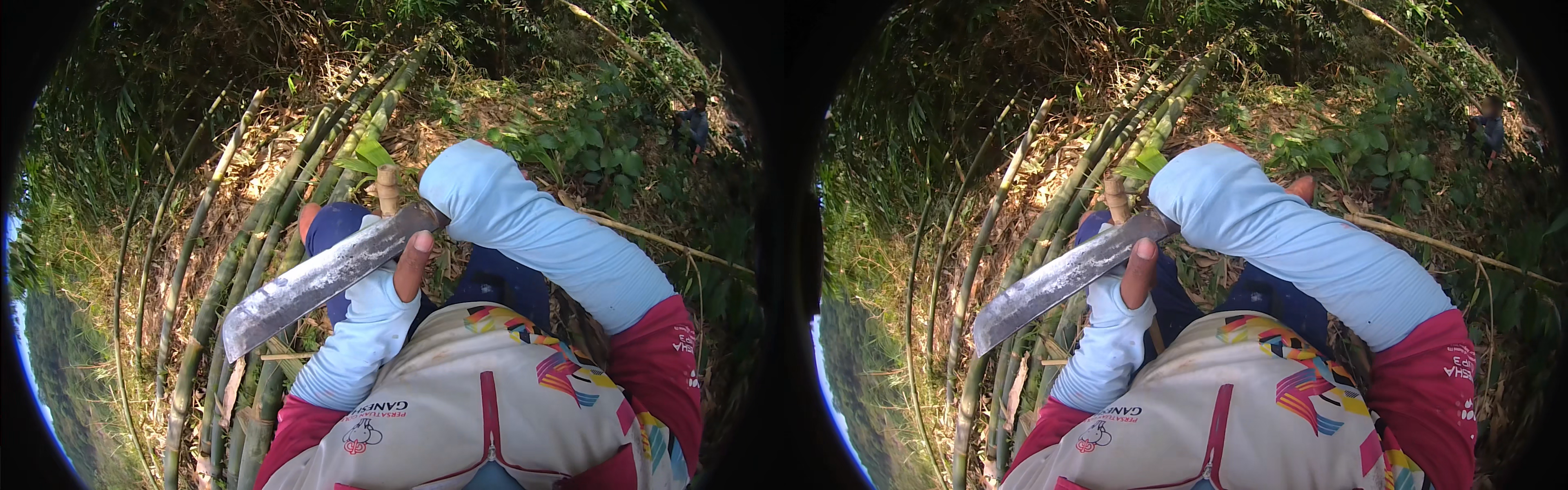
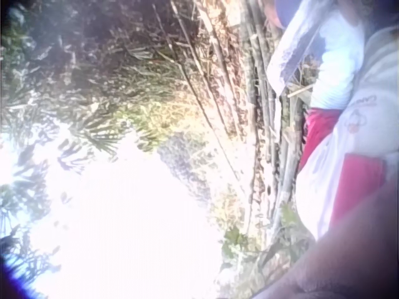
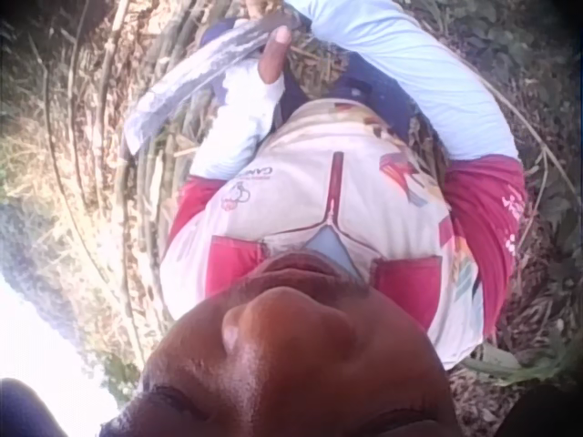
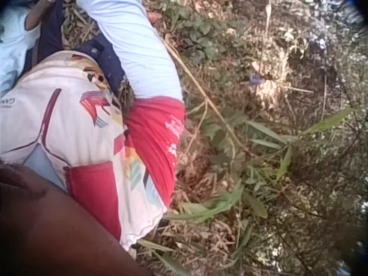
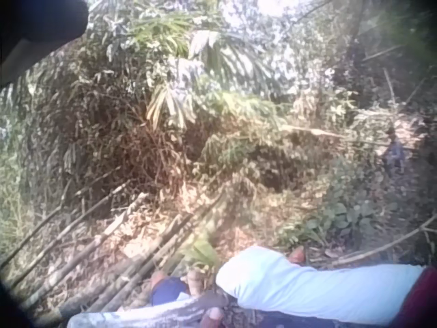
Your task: The person sits on the ground in a bamboo forest and uses a large machete to chop a bamboo stalk into smaller segments. They hold the stalk between their legs and repeatedly strike it to produce uniform pieces.
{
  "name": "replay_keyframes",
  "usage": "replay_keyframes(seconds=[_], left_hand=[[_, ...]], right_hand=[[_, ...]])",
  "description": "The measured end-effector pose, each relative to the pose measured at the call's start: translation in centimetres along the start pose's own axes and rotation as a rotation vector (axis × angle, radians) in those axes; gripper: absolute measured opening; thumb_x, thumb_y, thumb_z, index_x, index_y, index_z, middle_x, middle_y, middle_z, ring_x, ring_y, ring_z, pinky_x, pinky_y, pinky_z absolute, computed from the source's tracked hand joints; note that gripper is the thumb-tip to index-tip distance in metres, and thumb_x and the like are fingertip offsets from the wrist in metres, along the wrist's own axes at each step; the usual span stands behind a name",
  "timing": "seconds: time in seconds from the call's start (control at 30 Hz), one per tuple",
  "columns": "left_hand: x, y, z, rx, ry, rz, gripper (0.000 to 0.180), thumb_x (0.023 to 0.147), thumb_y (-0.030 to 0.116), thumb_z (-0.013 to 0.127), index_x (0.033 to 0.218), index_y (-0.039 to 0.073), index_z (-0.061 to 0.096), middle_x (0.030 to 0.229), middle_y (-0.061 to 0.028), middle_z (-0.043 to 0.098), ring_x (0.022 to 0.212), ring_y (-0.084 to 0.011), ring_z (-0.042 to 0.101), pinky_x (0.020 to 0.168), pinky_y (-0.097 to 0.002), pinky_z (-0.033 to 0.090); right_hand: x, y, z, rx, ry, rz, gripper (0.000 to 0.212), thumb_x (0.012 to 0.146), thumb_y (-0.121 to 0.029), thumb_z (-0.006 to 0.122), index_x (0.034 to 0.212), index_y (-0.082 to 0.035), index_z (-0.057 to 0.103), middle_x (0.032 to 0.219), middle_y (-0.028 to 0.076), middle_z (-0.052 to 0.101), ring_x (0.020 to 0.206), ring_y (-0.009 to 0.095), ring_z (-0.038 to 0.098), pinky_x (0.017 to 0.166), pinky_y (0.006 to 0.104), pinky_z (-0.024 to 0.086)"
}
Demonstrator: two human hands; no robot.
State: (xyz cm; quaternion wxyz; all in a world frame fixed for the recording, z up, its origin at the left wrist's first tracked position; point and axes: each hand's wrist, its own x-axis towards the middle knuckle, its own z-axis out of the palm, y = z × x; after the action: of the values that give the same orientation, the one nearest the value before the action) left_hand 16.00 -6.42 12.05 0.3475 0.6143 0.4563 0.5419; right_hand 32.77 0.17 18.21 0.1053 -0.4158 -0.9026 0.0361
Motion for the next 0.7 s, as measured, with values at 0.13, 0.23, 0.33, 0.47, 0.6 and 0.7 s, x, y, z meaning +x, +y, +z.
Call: replay_keyframes(seconds=[0.13, 0.23, 0.33, 0.47, 0.6, 0.7], left_hand=[[0.6, 1.0, -0.3, 0.134, -0.070, 0.031, 0.037, 0.084, 0.036, 0.072, 0.095, 0.003, 0.062, 0.080, -0.0065, 0.058, 0.074, -0.0182, 0.054, 0.068, -0.0336, 0.040], [-0.1, 0.2, -0.2, 0.089, -0.039, -0.088, 0.037, 0.081, 0.034, 0.074, 0.095, 0.002, 0.062, 0.080, -0.0066, 0.059, 0.075, -0.0188, 0.055, 0.070, -0.0328, 0.042], [0.7, 0.9, -0.6, -0.039, -0.088, -0.102, 0.038, 0.079, 0.028, 0.074, 0.103, 0.002, 0.061, 0.081, -0.0061, 0.058, 0.074, -0.0200, 0.056, 0.071, -0.0330, 0.043], [1.1, -2.0, -1.3, -0.825, -0.239, -0.501, 0.035, 0.092, 0.030, 0.060, 0.113, 0.004, 0.053, 0.071, 0.0000, 0.049, 0.053, -0.0096, 0.041, 0.048, -0.0219, 0.034], [1.1, -4.7, -1.3, -0.696, -0.312, -0.535, 0.039, 0.095, 0.039, 0.057, 0.108, 0.003, 0.052, 0.068, -0.0046, 0.054, 0.049, -0.0145, 0.050, 0.044, -0.0259, 0.041], [2.2, -4.7, -2.0, -0.612, -0.435, -0.560, 0.045, 0.095, 0.047, 0.055, 0.102, 0.003, 0.051, 0.067, -0.0121, 0.060, 0.046, -0.0198, 0.058, 0.038, -0.0318, 0.047]], right_hand=[[0.3, 0.1, -0.5, -0.018, -0.172, 0.090, 0.011, 0.070, -0.016, 0.068, 0.078, -0.009, 0.070, 0.080, 0.014, 0.067, 0.078, 0.033, 0.066, 0.067, 0.0414, 0.053], [-0.4, -0.1, 0.0, -0.013, -0.131, 0.108, 0.013, 0.073, -0.010, 0.065, 0.085, -0.007, 0.070, 0.086, 0.016, 0.068, 0.084, 0.034, 0.067, 0.072, 0.0412, 0.054], [-0.6, -0.1, 0.2, 0.065, -0.256, 0.237, 0.011, 0.071, -0.012, 0.068, 0.081, -0.006, 0.067, 0.075, 0.016, 0.064, 0.073, 0.034, 0.065, 0.064, 0.0424, 0.052], [-3.0, -0.1, 2.1, 0.608, 0.052, 0.246, 0.015, 0.071, -0.012, 0.073, 0.080, -0.004, 0.064, 0.069, 0.017, 0.060, 0.068, 0.036, 0.062, 0.060, 0.0429, 0.049], [-3.3, -1.2, 0.8, 0.317, 0.003, 0.241, 0.015, 0.066, -0.011, 0.073, 0.076, -0.007, 0.064, 0.066, 0.015, 0.059, 0.064, 0.034, 0.061, 0.056, 0.0420, 0.048], [-2.9, -1.7, 0.3, 0.079, -0.025, 0.183, 0.014, 0.061, -0.015, 0.073, 0.071, -0.011, 0.065, 0.061, 0.012, 0.058, 0.060, 0.033, 0.061, 0.054, 0.0423, 0.048]])
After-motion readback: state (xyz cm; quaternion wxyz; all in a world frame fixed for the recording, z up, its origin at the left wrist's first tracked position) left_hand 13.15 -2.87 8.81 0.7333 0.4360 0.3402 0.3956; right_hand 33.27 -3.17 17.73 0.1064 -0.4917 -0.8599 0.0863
